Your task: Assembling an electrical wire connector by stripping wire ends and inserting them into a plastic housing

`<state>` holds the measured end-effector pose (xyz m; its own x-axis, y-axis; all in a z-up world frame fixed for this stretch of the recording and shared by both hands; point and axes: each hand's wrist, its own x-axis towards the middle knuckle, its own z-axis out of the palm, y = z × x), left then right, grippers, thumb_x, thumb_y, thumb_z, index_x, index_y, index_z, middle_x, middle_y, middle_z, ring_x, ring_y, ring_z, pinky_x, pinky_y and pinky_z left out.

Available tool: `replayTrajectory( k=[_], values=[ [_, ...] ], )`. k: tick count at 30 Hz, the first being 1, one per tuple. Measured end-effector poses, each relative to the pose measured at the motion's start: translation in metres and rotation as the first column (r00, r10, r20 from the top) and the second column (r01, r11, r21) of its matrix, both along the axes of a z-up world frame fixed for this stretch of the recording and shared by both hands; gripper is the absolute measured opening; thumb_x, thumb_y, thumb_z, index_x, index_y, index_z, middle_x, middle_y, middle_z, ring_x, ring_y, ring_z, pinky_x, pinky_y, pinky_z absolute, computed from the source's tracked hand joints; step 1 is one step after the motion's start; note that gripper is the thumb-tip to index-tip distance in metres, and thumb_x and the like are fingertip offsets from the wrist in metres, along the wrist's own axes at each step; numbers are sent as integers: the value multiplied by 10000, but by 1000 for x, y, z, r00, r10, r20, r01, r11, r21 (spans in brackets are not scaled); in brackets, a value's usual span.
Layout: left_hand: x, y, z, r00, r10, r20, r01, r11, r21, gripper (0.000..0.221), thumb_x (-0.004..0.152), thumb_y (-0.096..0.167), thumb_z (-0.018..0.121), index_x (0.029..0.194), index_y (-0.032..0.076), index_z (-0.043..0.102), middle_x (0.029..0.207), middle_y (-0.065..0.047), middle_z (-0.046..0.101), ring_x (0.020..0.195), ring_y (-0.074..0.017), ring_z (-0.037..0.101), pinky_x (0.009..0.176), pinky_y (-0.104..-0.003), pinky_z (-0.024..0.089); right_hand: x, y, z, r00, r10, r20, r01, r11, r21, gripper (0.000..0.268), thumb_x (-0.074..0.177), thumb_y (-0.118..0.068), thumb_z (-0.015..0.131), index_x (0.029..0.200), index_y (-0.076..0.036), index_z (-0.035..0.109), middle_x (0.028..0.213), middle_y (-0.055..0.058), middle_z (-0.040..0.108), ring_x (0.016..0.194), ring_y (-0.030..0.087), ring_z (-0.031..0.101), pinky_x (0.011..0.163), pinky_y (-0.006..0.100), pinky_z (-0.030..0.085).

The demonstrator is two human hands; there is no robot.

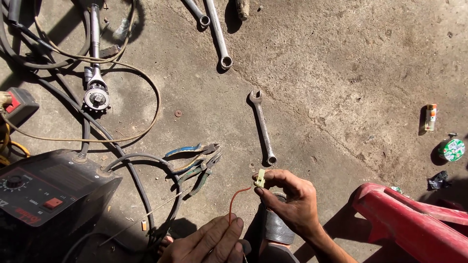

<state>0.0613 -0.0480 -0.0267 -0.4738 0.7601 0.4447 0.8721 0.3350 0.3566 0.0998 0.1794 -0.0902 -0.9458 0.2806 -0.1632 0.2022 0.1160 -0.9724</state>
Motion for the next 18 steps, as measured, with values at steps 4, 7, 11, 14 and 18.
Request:
replayTrajectory(
  k=[4,7,11,14,18],
  values=[
    [-8,-1,3,999,-37,15,37,999,-10,252,1025,212,581,1201,45,646,1207,-95,736,1064,-200,774,909,-287,669,-1,0,5,996,39,-78,-37,999,21,305,773,-32,867,1037,-1,719,994,95,806,883,125,786,825,209,666],
    [-17,-4,8,980,-190,-65,183,977,-108,193,1078,185,537,1215,52,567,1288,-155,677,1144,-261,742,955,-327,657,-1,-1,5,995,52,-87,-45,996,81,294,776,-80,874,1020,-31,717,999,68,809,895,115,780,820,205,634],
    [-23,-2,12,966,-256,-39,251,962,-108,137,1099,141,522,1194,47,552,1300,-207,657,1161,-311,733,976,-372,657,-5,-2,12,988,89,-127,-62,977,202,257,782,-128,879,966,-60,713,962,22,799,864,98,776,798,196,627],
    [-11,-1,8,982,-181,58,184,982,-53,212,1069,168,572,1250,59,595,1296,-149,685,1142,-272,745,956,-356,659,-8,-2,13,983,102,-154,-74,981,177,231,801,-95,853,956,-47,689,1011,80,800,973,167,789,882,240,632],
    [-5,4,6,993,-107,57,110,993,-47,232,1049,184,590,1217,41,661,1258,-96,714,1097,-228,754,940,-320,653,-8,-1,12,983,104,-154,-79,984,158,233,824,-106,833,1015,-45,715,1047,85,806,972,159,795,892,241,632]
  ],
)
